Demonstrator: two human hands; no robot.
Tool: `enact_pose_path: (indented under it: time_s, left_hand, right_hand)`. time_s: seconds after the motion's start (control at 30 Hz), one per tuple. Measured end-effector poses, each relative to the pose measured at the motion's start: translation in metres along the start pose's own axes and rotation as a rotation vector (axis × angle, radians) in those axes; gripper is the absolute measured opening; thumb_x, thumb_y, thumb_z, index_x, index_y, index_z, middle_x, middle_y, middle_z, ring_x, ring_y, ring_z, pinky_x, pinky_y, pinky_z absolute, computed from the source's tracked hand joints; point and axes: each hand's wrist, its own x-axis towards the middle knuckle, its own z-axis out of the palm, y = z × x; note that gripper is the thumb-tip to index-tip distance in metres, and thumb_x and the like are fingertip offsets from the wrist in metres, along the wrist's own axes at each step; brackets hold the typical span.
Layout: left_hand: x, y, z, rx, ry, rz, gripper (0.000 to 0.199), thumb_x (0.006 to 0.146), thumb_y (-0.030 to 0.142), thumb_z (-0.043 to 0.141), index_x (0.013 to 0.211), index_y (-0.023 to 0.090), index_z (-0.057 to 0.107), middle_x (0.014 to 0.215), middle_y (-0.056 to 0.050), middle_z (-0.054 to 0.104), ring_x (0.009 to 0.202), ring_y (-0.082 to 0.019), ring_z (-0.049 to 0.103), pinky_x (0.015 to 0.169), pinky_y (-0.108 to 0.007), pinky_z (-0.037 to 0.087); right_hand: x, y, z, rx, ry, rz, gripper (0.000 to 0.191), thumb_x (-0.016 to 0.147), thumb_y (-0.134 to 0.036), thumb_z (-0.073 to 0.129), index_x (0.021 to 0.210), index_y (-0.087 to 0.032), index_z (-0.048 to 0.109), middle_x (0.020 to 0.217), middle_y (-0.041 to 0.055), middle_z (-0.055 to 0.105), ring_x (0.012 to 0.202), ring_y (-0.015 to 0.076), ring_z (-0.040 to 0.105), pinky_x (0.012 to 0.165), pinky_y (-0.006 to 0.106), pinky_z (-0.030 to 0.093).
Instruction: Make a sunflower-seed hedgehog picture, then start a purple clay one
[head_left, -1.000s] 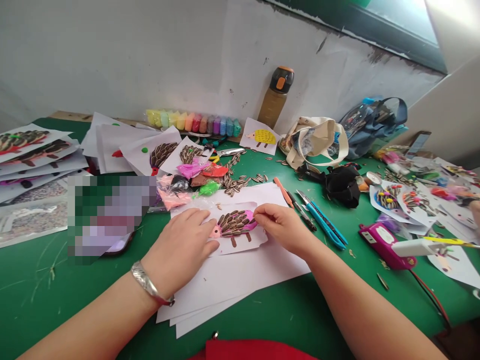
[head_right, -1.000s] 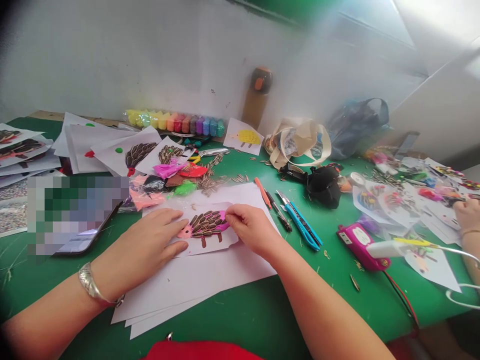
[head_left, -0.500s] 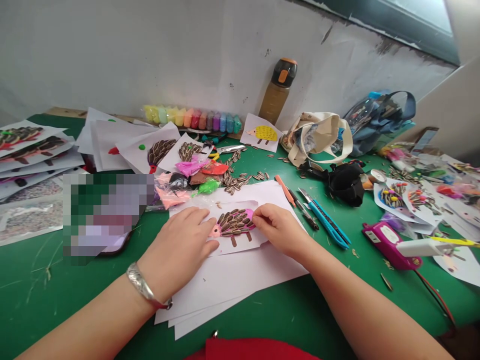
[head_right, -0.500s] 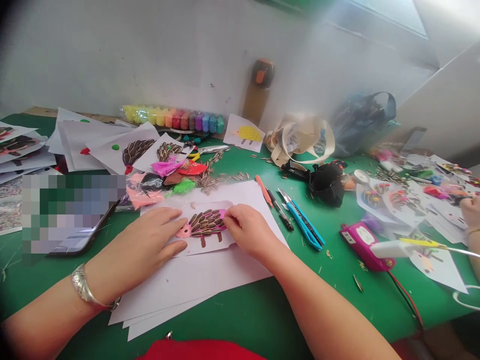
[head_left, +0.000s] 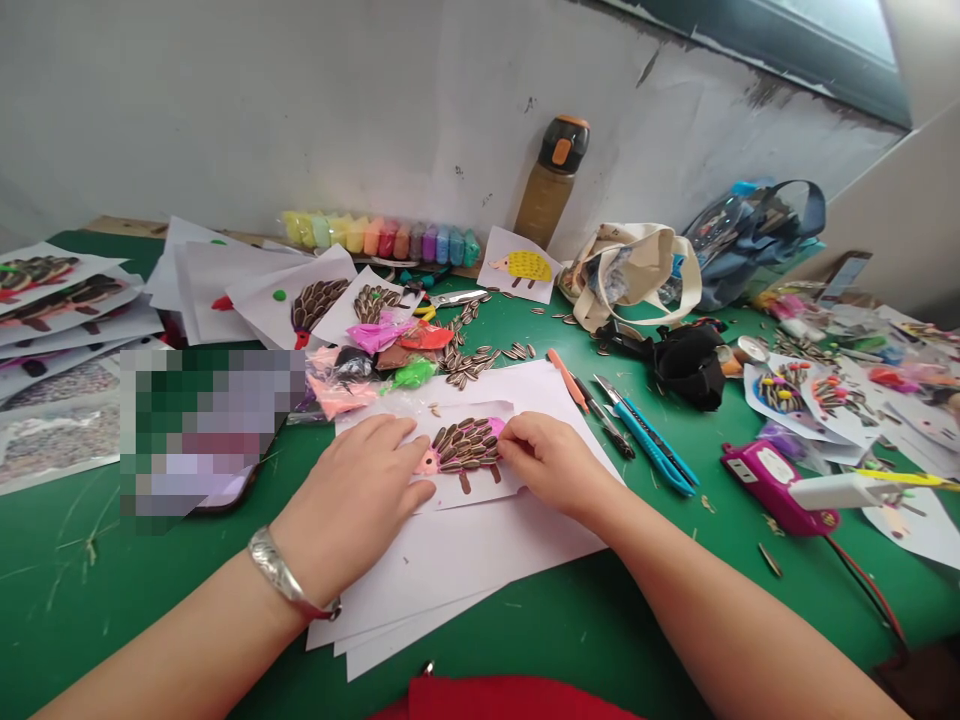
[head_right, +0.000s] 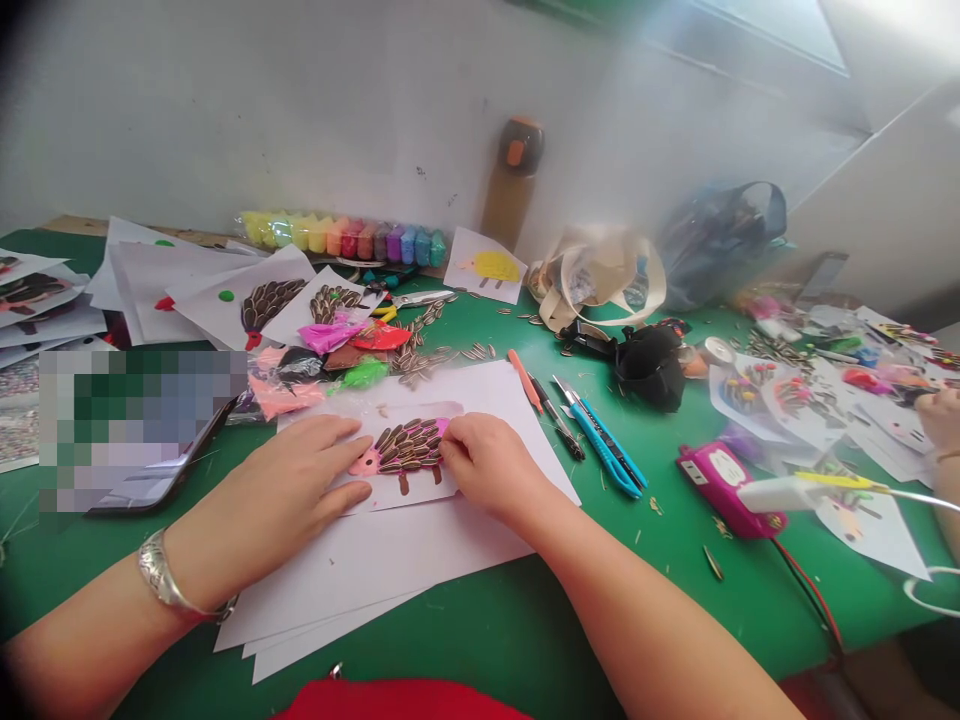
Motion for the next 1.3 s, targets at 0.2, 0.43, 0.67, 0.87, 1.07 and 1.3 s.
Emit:
enact_pose_path:
  time_s: [0.2, 0.43, 0.67, 0.87, 1.07, 1.3]
  left_hand:
    - [0.0004, 0.0002, -0.0011, -0.005, -0.009, 0.006, 0.013, 0.091, 0.027, 0.054, 0.091, 0.018, 0.064, 0.102, -0.009, 0.06, 0.1, -0.028, 0.055, 0.088, -0.042, 0.044]
    - [0.0009, 0.0021, -0.0032, -0.002, -0.04, -0.014, 0.013, 0.091, 0.026, 0.055, 0.094, 0.018, 0.065, 0.104, -0.009, 0.06, 0.103, -0.028, 0.054, 0.091, -0.042, 0.043]
    - [0.0013, 0.0025, -0.0045, 0.018, -0.064, -0.017, 0.015, 0.092, 0.028, 0.054, 0.095, 0.018, 0.064, 0.106, -0.01, 0.059, 0.104, -0.029, 0.053, 0.091, -0.042, 0.044]
    - [0.0002, 0.0001, -0.0003, 0.004, -0.022, -0.002, 0.016, 0.092, 0.028, 0.054, 0.096, 0.018, 0.065, 0.106, -0.01, 0.06, 0.103, -0.028, 0.054, 0.091, -0.043, 0.044]
    - [0.0001, 0.0001, 0.0002, 0.007, -0.02, 0.0, 0.016, 0.092, 0.028, 0.054, 0.098, 0.018, 0.066, 0.108, -0.01, 0.06, 0.105, -0.029, 0.054, 0.093, -0.042, 0.044]
    - [0.0002, 0.0007, -0.0009, 0.0, -0.02, -0.003, 0.015, 0.092, 0.028, 0.054, 0.094, 0.018, 0.065, 0.106, -0.01, 0.06, 0.103, -0.029, 0.054, 0.091, -0.043, 0.045]
  right_hand:
    - [-0.0026, 0.0042, -0.0066, 0.061, 0.035, 0.072, 0.013, 0.09, -0.025, 0.054, 0.081, -0.021, 0.063, 0.079, 0.0009, 0.063, 0.072, 0.015, 0.053, 0.065, 0.027, 0.038]
    - [-0.0007, 0.0052, -0.0032, -0.006, -0.032, 0.062, 0.019, 0.09, -0.022, 0.05, 0.074, -0.02, 0.061, 0.075, 0.0005, 0.06, 0.07, 0.0145, 0.052, 0.063, 0.027, 0.036]
    - [-0.002, 0.0037, -0.0071, 0.043, -0.041, 0.066, 0.011, 0.086, -0.026, 0.058, 0.078, -0.02, 0.063, 0.077, 0.0, 0.061, 0.07, 0.014, 0.053, 0.062, 0.026, 0.036]
    - [-0.0019, 0.0024, -0.0074, 0.039, -0.062, 0.063, 0.011, 0.084, -0.028, 0.062, 0.076, -0.021, 0.06, 0.075, -0.0012, 0.059, 0.067, 0.013, 0.051, 0.059, 0.025, 0.034]
    - [-0.0004, 0.0019, -0.0059, 0.024, -0.056, 0.071, 0.016, 0.084, -0.03, 0.063, 0.073, -0.021, 0.057, 0.074, -0.002, 0.058, 0.066, 0.0127, 0.049, 0.059, 0.026, 0.032]
    - [0.0003, 0.001, -0.0038, 0.012, -0.048, 0.063, 0.018, 0.084, -0.03, 0.064, 0.07, -0.02, 0.056, 0.073, -0.0017, 0.057, 0.065, 0.0129, 0.047, 0.058, 0.026, 0.031]
